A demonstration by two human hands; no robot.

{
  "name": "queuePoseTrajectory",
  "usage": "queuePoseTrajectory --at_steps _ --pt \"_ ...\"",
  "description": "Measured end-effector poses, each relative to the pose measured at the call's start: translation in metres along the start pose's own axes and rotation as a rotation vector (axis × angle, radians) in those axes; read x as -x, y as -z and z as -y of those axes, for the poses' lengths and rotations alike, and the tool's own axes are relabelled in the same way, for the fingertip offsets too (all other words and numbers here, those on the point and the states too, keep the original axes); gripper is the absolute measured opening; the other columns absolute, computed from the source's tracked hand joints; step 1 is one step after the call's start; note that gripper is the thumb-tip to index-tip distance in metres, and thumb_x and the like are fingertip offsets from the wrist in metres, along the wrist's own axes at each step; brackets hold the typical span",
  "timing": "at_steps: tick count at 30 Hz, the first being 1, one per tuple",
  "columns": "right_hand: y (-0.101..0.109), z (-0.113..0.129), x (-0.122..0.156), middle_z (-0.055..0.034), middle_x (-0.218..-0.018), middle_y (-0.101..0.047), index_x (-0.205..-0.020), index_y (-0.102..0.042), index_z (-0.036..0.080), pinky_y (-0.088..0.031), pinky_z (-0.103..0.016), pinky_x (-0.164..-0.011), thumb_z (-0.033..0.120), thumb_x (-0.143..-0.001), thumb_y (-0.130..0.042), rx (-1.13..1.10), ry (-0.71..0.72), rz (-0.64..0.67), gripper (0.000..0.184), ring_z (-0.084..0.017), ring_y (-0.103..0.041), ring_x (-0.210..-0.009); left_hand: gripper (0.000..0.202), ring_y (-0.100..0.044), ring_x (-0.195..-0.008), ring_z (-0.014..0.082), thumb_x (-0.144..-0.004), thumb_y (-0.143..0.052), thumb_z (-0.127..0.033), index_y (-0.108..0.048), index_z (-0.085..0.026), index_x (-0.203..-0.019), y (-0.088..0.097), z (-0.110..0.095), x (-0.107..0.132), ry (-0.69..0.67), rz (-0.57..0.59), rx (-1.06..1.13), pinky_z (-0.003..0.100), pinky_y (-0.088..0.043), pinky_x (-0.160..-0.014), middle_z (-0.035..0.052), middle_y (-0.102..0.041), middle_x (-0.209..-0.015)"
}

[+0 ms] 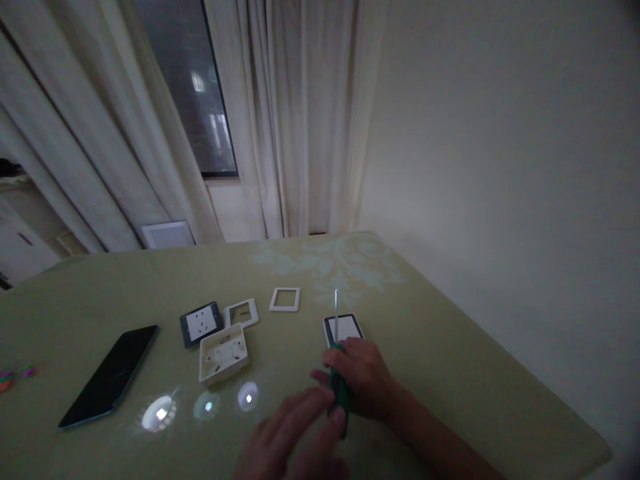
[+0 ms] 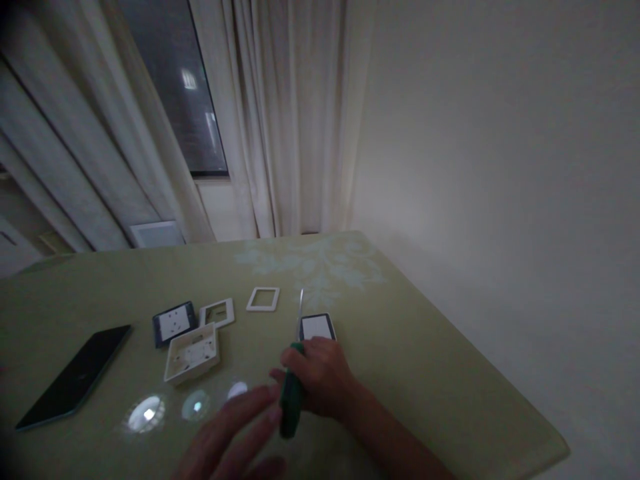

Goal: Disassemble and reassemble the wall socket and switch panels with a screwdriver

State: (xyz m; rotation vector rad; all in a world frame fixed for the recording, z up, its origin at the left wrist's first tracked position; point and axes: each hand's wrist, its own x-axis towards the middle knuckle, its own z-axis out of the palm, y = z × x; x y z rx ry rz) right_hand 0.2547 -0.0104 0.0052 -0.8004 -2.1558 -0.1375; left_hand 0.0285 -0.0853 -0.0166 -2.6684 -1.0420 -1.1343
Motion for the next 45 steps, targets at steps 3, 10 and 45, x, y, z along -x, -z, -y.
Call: queuePoseTrajectory --at_steps 3,10,45 --pt "0.007 -0.029 0.003 -0.0061 -0.092 -0.081 -0.107 -0.071 0.026 -0.055 -0.035 -0.082 0.042 -0.096 -0.078 -0.284 -0.413 -0.027 0.02 -0.024 -0.076 -0.085 0.044 -0.073 -0.129 0.0314 -0.109 -0.059 -0.028 -0.058 -0.023 -0.153 0.005 0.063 -0.024 0.165 -0.027 -0.199 0.046 -0.064 -0.106 0.0164 -0.074 -0.144" --pt "0.002 -0.075 0.016 -0.0178 -0.144 -0.073 -0.122 -0.057 0.027 -0.058 -0.047 -0.103 0.049 -0.096 -0.073 -0.43 -0.718 -0.098 0.037 -0.03 -0.074 -0.124 0.09 -0.035 -0.161 0.0528 -0.094 -0.063 -0.064 -0.051 -0.008 -0.163 0.005 0.162 -0.026 0.618 0.39 -0.634 0.076 -0.024 -0.128 0.0277 -0.04 -0.175" --pt "-0.022 -0.039 0.011 -0.0098 -0.109 -0.083 -0.11 -0.057 0.026 -0.063 -0.043 -0.088 0.074 -0.083 -0.081 -0.814 -0.892 0.001 0.059 -0.027 -0.081 -0.097 0.05 -0.057 -0.151 0.0393 -0.111 -0.041 -0.027 -0.059 -0.008 -0.153 -0.065 0.144 -0.054 0.329 0.38 -0.249 0.066 -0.039 -0.127 0.0246 -0.061 -0.16"
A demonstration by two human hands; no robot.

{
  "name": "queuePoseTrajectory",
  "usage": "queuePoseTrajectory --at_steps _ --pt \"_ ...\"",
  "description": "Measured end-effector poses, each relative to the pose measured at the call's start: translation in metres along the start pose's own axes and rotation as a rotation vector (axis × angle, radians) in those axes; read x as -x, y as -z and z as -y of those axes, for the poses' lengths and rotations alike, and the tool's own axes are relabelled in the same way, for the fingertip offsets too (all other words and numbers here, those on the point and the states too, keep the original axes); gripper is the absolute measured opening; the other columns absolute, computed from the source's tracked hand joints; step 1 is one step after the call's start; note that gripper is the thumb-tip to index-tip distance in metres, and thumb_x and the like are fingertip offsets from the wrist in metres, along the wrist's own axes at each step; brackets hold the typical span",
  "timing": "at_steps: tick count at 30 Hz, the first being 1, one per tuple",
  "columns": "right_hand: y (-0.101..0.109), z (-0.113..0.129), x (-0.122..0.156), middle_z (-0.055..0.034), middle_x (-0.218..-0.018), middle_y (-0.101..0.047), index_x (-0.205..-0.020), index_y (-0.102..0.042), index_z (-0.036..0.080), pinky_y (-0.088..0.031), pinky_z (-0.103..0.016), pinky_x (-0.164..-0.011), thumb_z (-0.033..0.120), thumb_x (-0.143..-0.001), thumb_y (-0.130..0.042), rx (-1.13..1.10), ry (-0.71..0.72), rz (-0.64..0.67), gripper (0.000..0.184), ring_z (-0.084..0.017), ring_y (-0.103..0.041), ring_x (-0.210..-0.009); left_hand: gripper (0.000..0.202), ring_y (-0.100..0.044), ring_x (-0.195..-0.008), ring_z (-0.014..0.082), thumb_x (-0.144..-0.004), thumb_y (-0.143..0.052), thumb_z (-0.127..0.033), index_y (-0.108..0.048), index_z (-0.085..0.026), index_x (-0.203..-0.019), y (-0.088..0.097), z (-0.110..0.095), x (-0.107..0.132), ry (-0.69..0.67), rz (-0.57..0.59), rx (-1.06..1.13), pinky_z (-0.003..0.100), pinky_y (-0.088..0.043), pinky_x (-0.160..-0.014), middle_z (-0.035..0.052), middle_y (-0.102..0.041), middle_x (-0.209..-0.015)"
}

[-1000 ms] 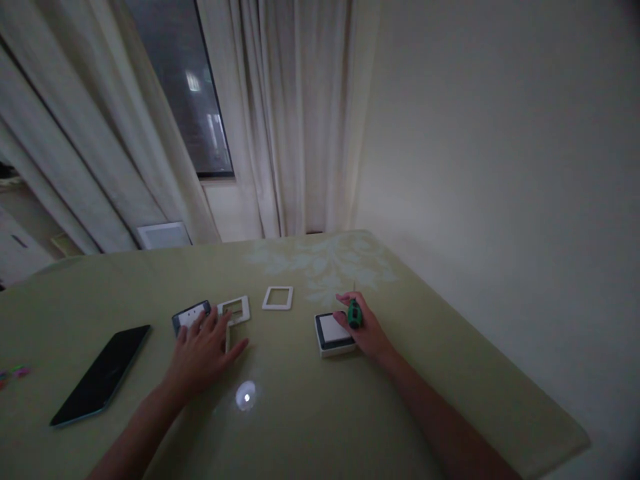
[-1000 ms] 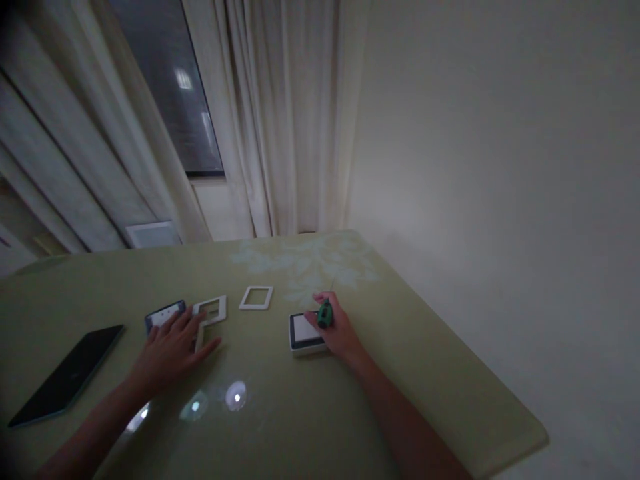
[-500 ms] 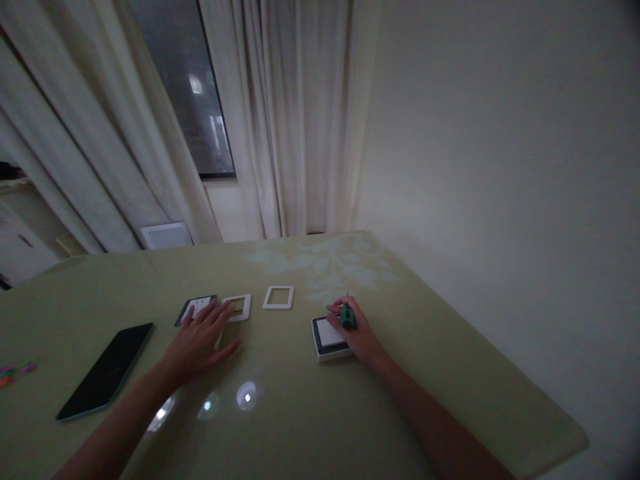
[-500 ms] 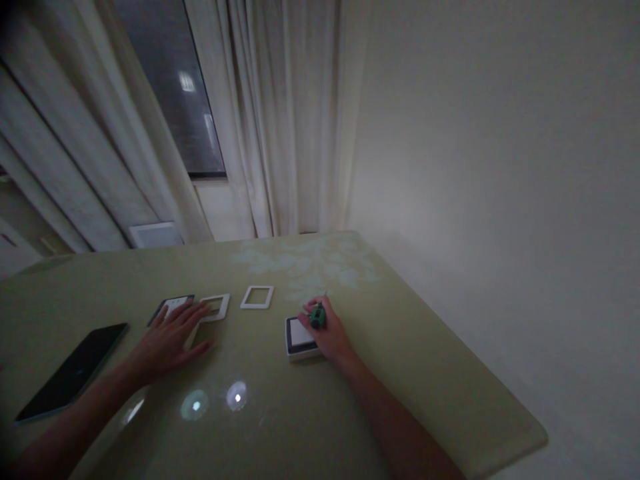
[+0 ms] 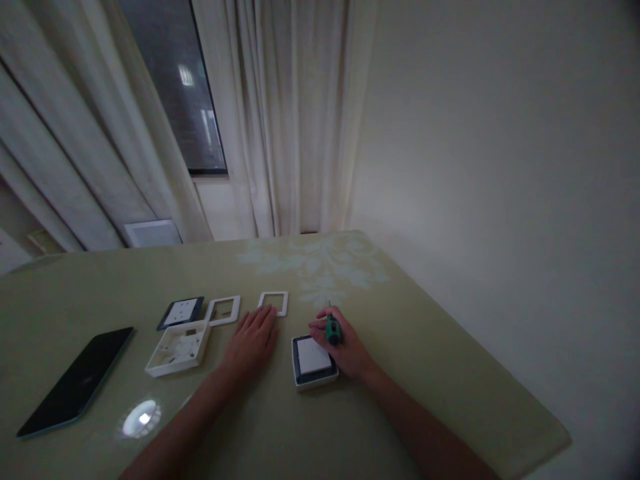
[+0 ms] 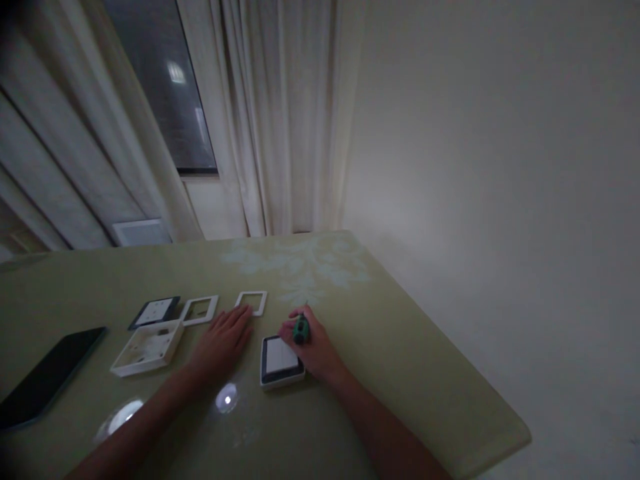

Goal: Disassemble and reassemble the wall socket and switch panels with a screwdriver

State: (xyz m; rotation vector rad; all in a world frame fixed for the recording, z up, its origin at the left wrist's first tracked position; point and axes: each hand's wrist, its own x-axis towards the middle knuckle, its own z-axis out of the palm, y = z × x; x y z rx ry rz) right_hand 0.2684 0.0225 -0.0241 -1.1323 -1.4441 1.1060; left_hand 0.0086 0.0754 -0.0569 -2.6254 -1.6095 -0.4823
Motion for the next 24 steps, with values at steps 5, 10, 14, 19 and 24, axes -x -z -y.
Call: queuePoseTrajectory --at_steps 5,10,14,19,24 --pt "-0.004 0.014 0.006 -0.0107 -0.113 -0.083 -0.118 -0.06 0.026 -0.062 -0.041 -0.091 0.069 -0.087 -0.082 -0.015 0.036 0.015 0.057 -0.027 -0.08 -0.103 0.054 -0.052 -0.156 0.031 -0.113 -0.044 -0.035 -0.043 -0.019 -0.165 0.014 -0.04 0.049 -0.148 -0.038 0.16 0.055 -0.044 -0.129 0.0161 -0.055 -0.168" --pt "0.015 0.028 0.01 0.005 -0.064 -0.061 -0.135 -0.065 0.023 -0.048 -0.031 -0.059 0.072 -0.097 -0.066 -0.002 0.074 -0.133 0.062 -0.018 -0.059 -0.056 0.076 -0.063 -0.14 0.0379 -0.094 -0.081 -0.043 -0.048 -0.029 -0.161 0.032 -0.066 0.078 -0.187 0.027 0.361 0.058 -0.056 -0.117 0.0147 -0.063 -0.158" --pt "0.031 0.031 0.01 0.0098 -0.057 -0.032 -0.126 -0.071 0.023 -0.029 -0.029 -0.05 0.074 -0.1 -0.06 0.07 0.14 -0.343 0.058 -0.014 -0.032 -0.049 0.09 -0.061 -0.144 0.0347 -0.083 -0.088 -0.025 -0.047 -0.031 -0.162 0.061 -0.042 0.081 -0.138 0.161 0.515 0.053 -0.057 -0.119 0.013 -0.06 -0.158" --pt "0.028 0.035 0.006 0.0005 -0.073 -0.054 -0.097 -0.077 0.024 -0.043 -0.029 -0.056 0.072 -0.091 -0.072 -0.044 0.255 -0.475 0.049 -0.017 -0.049 -0.066 0.092 -0.058 -0.147 0.0379 -0.086 -0.09 -0.041 -0.045 -0.032 -0.165 0.071 -0.041 0.083 -0.126 0.124 0.528 0.057 -0.055 -0.119 0.0144 -0.057 -0.162" --pt "0.002 0.057 -0.004 0.0109 -0.057 -0.037 -0.084 -0.052 0.027 -0.026 -0.022 -0.038 0.055 -0.091 -0.081 -0.202 0.204 -0.493 0.041 -0.009 -0.03 -0.043 0.066 -0.065 -0.134 0.0363 -0.096 -0.08 -0.043 -0.056 -0.028 -0.155 0.049 -0.068 0.08 -0.132 0.058 0.48 0.055 -0.056 -0.115 0.0137 -0.068 -0.149"
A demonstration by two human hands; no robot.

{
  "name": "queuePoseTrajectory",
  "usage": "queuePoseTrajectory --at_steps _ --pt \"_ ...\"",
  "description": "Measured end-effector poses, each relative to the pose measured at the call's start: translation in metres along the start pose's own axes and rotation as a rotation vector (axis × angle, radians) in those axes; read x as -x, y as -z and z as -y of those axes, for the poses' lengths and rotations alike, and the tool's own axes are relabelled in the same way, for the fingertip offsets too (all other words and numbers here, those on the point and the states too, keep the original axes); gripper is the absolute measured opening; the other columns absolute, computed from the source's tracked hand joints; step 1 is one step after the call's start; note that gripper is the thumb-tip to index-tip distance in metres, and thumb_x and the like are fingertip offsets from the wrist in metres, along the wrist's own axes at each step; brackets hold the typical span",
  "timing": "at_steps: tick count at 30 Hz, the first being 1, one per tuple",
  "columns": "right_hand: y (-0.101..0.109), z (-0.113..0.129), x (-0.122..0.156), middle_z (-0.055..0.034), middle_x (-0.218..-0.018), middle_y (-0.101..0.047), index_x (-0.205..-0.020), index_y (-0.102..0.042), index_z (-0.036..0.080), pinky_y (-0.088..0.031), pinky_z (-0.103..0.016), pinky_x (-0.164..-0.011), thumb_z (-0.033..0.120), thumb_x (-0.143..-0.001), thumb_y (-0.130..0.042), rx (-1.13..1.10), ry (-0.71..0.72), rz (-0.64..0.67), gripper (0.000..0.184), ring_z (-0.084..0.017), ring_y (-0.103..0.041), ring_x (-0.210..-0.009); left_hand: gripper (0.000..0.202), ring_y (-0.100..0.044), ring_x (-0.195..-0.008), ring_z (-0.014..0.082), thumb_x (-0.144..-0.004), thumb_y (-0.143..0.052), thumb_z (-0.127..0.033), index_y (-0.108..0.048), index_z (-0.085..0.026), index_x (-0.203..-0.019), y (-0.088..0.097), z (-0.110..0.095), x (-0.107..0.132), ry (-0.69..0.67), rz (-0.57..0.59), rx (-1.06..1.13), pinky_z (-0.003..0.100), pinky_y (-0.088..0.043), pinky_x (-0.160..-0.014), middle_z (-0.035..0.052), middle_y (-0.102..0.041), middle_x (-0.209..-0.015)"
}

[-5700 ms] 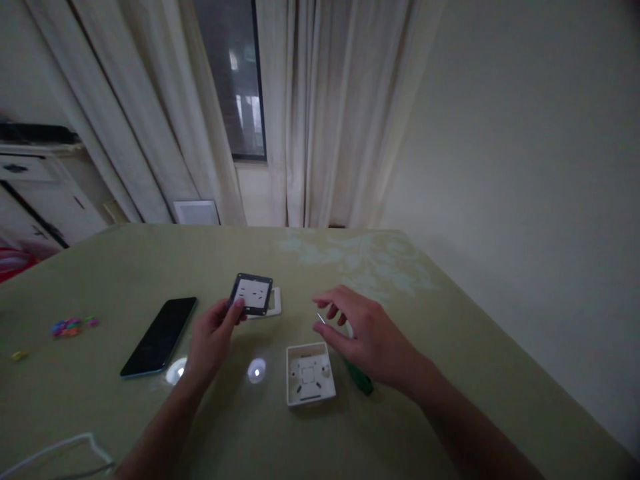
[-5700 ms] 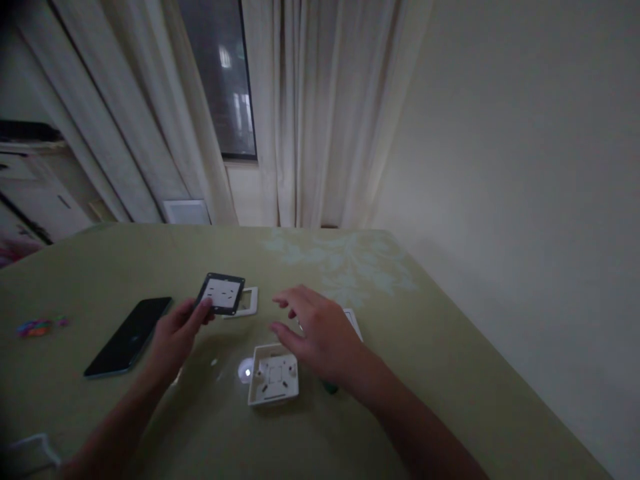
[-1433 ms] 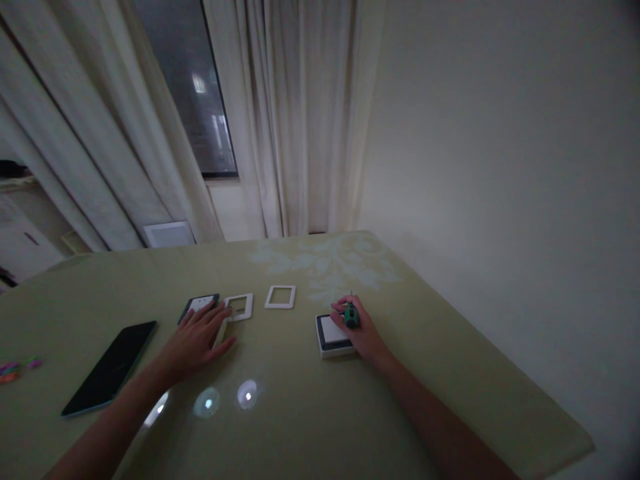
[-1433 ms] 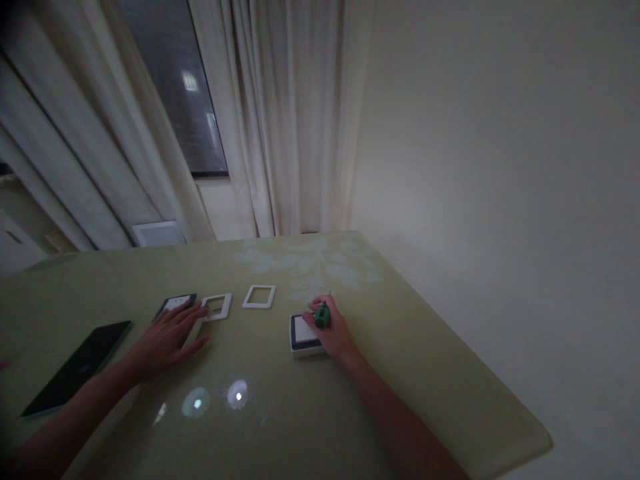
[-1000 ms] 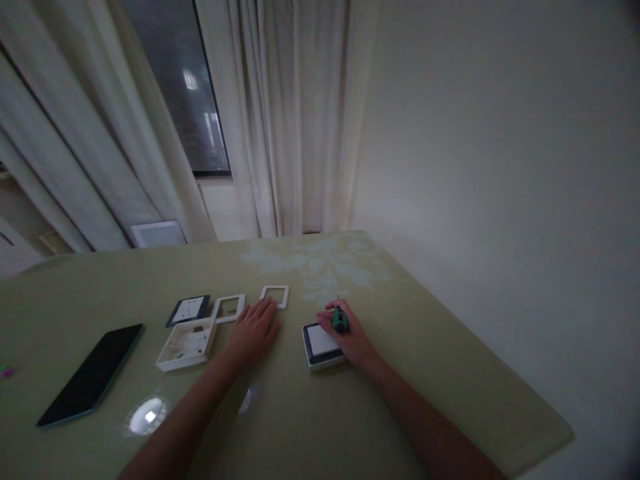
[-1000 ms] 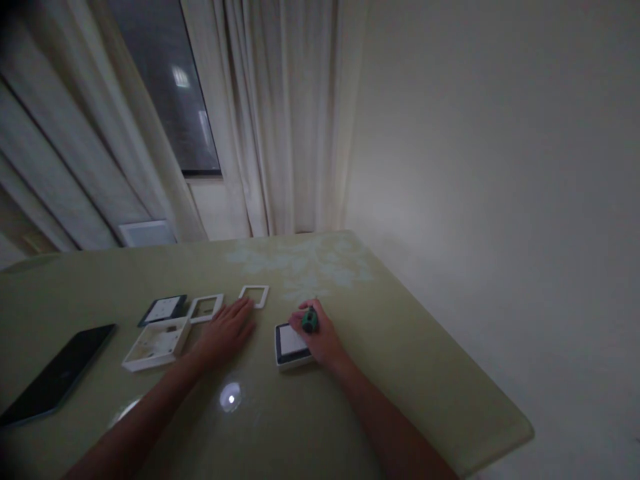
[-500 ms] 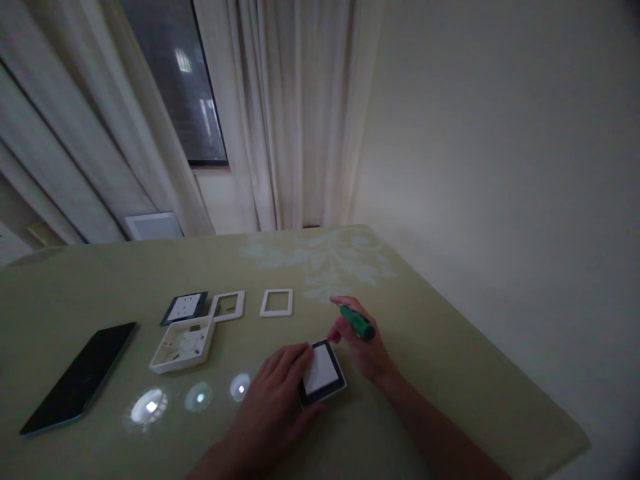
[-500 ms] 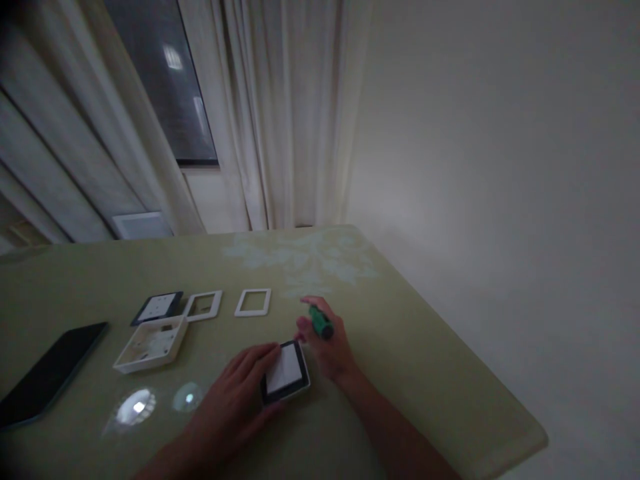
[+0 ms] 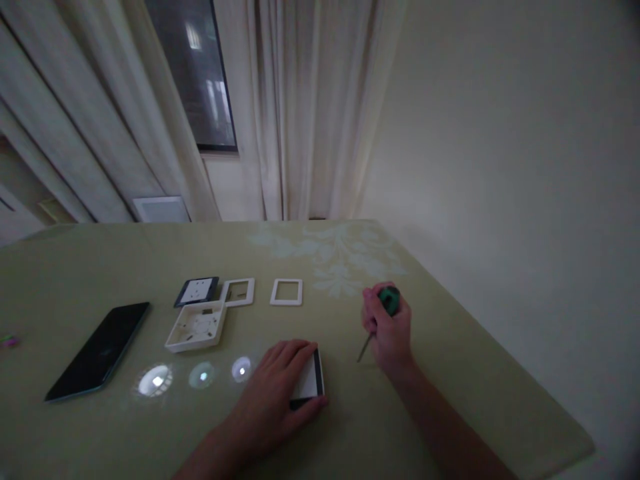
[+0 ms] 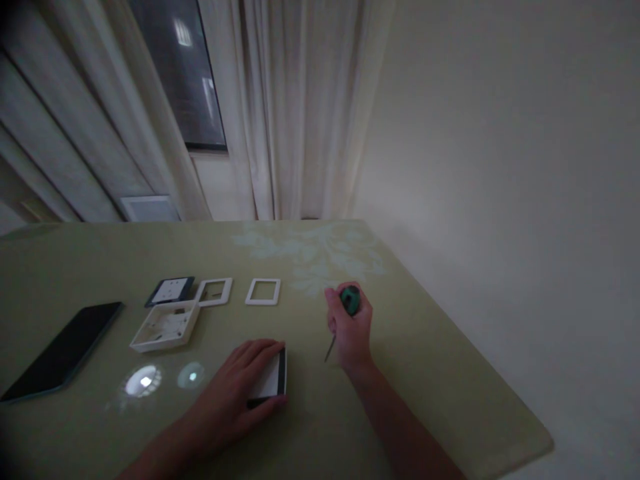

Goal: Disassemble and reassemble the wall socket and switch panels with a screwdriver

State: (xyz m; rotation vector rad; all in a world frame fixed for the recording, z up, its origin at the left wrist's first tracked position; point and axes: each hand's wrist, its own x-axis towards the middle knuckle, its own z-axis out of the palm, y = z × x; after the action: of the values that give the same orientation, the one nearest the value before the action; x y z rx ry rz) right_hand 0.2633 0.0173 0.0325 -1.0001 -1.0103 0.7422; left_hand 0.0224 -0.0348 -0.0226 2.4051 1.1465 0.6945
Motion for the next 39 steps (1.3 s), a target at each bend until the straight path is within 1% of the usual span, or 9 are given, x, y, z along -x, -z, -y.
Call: queuePoseTrajectory --at_steps 2,6,12,19,23,25,33,37,39 --pt "-0.017 0.011 0.002 0.0126 -0.057 -0.037 -0.088 -0.048 0.029 -0.025 -0.021 -0.034 0.061 -0.096 -0.073 -0.109 -0.056 0.059 0.041 -0.008 -0.025 -0.038 0.064 -0.066 -0.131 0.0362 -0.095 -0.079 -0.042 -0.057 -0.026 -0.153 -0.006 -0.001 -0.001 0.024 -0.012 -0.001 0.054 -0.056 -0.113 0.0137 -0.069 -0.146" --pt "-0.053 0.026 0.013 0.0129 -0.053 -0.039 -0.08 -0.048 0.026 -0.023 -0.016 -0.033 0.062 -0.095 -0.073 -0.493 -0.185 0.233 0.046 -0.005 -0.021 -0.036 0.06 -0.065 -0.13 0.0362 -0.096 -0.076 -0.039 -0.057 -0.026 -0.152 -0.006 -0.001 0.0 0.035 -0.024 0.008 0.054 -0.055 -0.112 0.0139 -0.069 -0.145" --pt "-0.076 0.016 0.026 0.0135 -0.05 -0.036 -0.075 -0.048 0.025 -0.021 -0.014 -0.033 0.061 -0.09 -0.081 -0.531 -0.233 0.201 0.051 -0.004 -0.017 -0.038 0.058 -0.064 -0.127 0.0373 -0.093 -0.078 -0.035 -0.058 -0.025 -0.147 -0.009 -0.004 0.001 0.045 -0.047 0.036 0.055 -0.056 -0.109 0.0143 -0.069 -0.142" --pt "-0.062 0.013 0.032 0.0138 -0.048 -0.033 -0.071 -0.05 0.025 -0.02 -0.015 -0.033 0.061 -0.089 -0.08 -0.589 -0.198 0.055 0.051 -0.004 -0.011 -0.038 0.057 -0.064 -0.127 0.038 -0.095 -0.075 -0.036 -0.06 -0.021 -0.148 -0.013 -0.004 0.0 0.033 -0.056 0.039 0.058 -0.057 -0.109 0.0161 -0.069 -0.141" --pt "-0.045 0.001 0.027 0.0143 -0.045 -0.033 -0.067 -0.048 0.024 -0.017 -0.018 -0.033 0.059 -0.083 -0.083 -0.683 -0.315 -0.175 0.052 -0.005 -0.011 -0.038 0.057 -0.064 -0.131 0.0387 -0.098 -0.074 -0.038 -0.059 -0.019 -0.15 -0.016 -0.003 0.0 0.018 -0.064 0.022 0.06 -0.056 -0.111 0.017 -0.069 -0.145" --pt "-0.037 -0.009 0.021 0.0147 -0.044 -0.033 -0.066 -0.045 0.025 -0.015 -0.019 -0.033 0.059 -0.082 -0.082 -0.709 -0.377 -0.23 0.053 -0.005 -0.012 -0.036 0.056 -0.064 -0.131 0.0393 -0.099 -0.074 -0.038 -0.059 -0.018 -0.149 -0.017 -0.002 0.0 0.01 -0.052 0.006 0.061 -0.056 -0.111 0.0172 -0.07 -0.146" --pt "-0.02 -0.05 0.024 0.0157 -0.039 -0.032 -0.064 -0.041 0.025 -0.016 -0.019 -0.033 0.06 -0.075 -0.079 -0.747 -0.502 -0.291 0.052 -0.004 -0.017 -0.032 0.054 -0.067 -0.13 0.0375 -0.1 -0.071 -0.038 -0.059 -0.02 -0.15 -0.018 0.002 -0.001 -0.013 -0.082 -0.002 0.058 -0.056 -0.111 0.0159 -0.072 -0.144" --pt "-0.021 -0.053 0.03 0.0155 -0.04 -0.034 -0.063 -0.043 0.025 -0.017 -0.019 -0.033 0.058 -0.071 -0.082 -0.768 -0.513 -0.267 0.052 -0.004 -0.019 -0.031 0.049 -0.07 -0.127 0.0367 -0.103 -0.069 -0.041 -0.06 -0.02 -0.147 -0.023 0.006 0.001 -0.023 -0.124 0.005 0.056 -0.058 -0.109 0.0166 -0.074 -0.14" --pt "-0.018 -0.048 0.026 0.0149 -0.041 -0.036 -0.063 -0.044 0.024 -0.018 -0.019 -0.034 0.057 -0.072 -0.082 -0.781 -0.506 -0.239 0.051 -0.004 -0.022 -0.032 0.049 -0.071 -0.126 0.0371 -0.104 -0.069 -0.044 -0.06 -0.022 -0.147 -0.026 0.007 0.004 -0.038 -0.169 -0.016 0.06 -0.056 -0.112 0.0161 -0.075 -0.139"
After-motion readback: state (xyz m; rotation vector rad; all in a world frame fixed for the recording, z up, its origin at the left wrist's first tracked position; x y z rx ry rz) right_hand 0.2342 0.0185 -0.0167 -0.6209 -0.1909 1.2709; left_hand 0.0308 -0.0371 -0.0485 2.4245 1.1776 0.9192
